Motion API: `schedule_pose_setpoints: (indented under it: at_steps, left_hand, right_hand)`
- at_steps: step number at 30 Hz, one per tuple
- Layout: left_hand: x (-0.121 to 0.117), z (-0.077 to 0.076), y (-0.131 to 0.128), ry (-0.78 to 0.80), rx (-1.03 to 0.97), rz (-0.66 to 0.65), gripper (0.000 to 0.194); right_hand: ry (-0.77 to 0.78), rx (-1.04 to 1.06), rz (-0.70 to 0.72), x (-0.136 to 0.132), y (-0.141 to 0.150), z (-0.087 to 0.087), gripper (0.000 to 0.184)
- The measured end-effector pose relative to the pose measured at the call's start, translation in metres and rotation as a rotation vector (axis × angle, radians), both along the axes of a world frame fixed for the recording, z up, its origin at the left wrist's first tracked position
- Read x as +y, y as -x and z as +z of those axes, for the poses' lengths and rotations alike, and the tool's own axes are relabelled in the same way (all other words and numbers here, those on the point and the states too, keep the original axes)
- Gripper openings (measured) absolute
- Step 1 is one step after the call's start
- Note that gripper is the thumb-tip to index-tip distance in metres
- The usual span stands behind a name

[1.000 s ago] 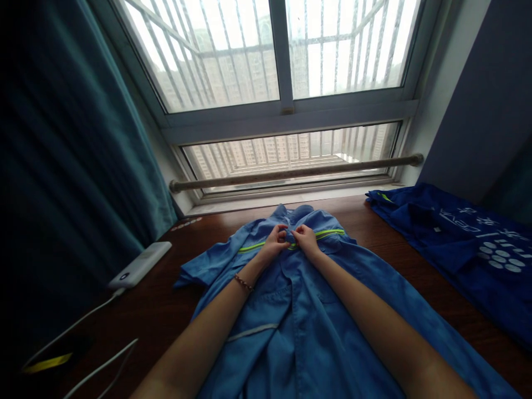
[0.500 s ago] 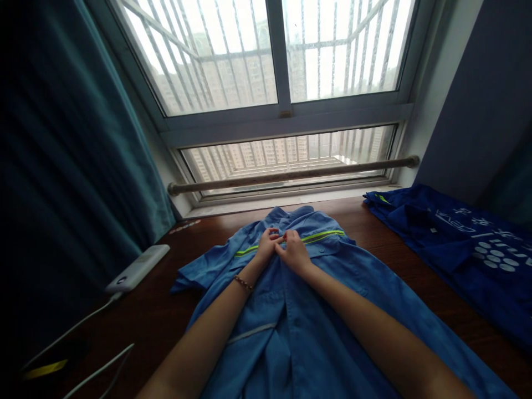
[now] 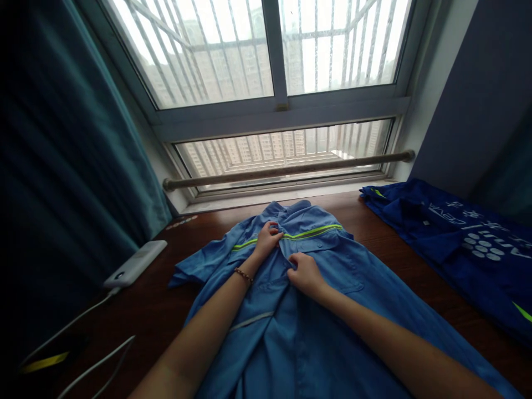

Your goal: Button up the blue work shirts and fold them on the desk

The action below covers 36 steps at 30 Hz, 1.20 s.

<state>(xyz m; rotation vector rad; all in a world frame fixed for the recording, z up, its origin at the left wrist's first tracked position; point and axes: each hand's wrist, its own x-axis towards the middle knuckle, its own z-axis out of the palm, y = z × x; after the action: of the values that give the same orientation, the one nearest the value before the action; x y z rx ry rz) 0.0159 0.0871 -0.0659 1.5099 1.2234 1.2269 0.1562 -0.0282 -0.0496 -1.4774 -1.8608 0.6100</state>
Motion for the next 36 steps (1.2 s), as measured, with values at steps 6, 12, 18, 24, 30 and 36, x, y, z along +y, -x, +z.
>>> schedule_pose_setpoints:
  at_steps: [6, 12, 18, 24, 30, 36]
  left_hand:
    - [-0.007, 0.010, -0.002, 0.055, 0.016, -0.058, 0.031]
    - [-0.024, 0.025, 0.005, 0.127, 0.077, -0.126, 0.032]
    - [-0.090, 0.056, 0.050, -0.040, 0.837, -0.305, 0.021]
    - [-0.144, 0.095, 0.110, 0.228, 1.220, -0.501, 0.036]
    - [-0.178, 0.136, 0.107, 0.662, 0.480, -0.929, 0.061]
    - [-0.204, 0.129, 0.044, 0.896, 0.048, -1.277, 0.057]
  right_hand:
    - [0.431, 0.695, 0.136, 0.014, -0.014, -0.006, 0.024]
    - [0.473, 0.881, 0.076, 0.016, -0.013, -0.011, 0.030]
    - [0.391, 0.752, 0.042, 0.019, -0.013, -0.015, 0.030]
    - [0.311, 0.614, 0.044, 0.022, -0.014, -0.019, 0.029]
    - [0.338, 0.668, 0.040, 0.021, -0.014, -0.017, 0.032]
    - [0.414, 0.793, 0.041, 0.015, -0.015, -0.003, 0.033]
